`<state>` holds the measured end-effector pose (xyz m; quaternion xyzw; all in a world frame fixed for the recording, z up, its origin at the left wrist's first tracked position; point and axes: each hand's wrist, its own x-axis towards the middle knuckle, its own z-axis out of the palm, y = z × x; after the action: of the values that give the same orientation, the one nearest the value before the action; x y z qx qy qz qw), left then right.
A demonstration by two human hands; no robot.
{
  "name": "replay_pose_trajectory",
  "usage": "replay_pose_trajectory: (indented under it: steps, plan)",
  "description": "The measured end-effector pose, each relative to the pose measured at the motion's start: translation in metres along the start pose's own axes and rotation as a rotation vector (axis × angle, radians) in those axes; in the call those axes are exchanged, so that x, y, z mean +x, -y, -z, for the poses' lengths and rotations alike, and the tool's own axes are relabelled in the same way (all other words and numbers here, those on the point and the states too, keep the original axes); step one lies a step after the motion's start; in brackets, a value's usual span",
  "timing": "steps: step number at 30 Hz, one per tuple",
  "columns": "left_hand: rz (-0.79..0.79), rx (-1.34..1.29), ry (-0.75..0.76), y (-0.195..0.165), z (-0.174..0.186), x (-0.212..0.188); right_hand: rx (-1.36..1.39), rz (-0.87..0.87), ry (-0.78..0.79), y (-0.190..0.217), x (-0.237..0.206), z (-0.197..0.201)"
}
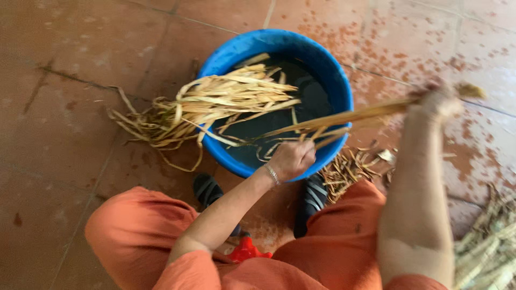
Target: The person sits on a tiled floor in front of a blue basin of water, pulling dried palm leaves from the water and stripping the outer fiber layer off each leaf by hand, discarding stripped fibers on the floor and setting processed leaves aside.
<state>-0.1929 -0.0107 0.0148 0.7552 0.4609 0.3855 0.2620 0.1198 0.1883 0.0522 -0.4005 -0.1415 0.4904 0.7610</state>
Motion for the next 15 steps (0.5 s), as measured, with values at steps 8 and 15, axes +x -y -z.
replay_pose_trajectory:
  steps: [8, 15]
  plan:
    - [-0.182, 0.100, -0.050, 0.058, 0.024, -0.051, -0.018, -0.036, -0.036, 0.024, 0.027, 0.027]
    - [-0.185, 0.571, 0.098, 0.132, 0.053, -0.089, -0.245, 0.022, -0.063, 0.021, 0.022, 0.043]
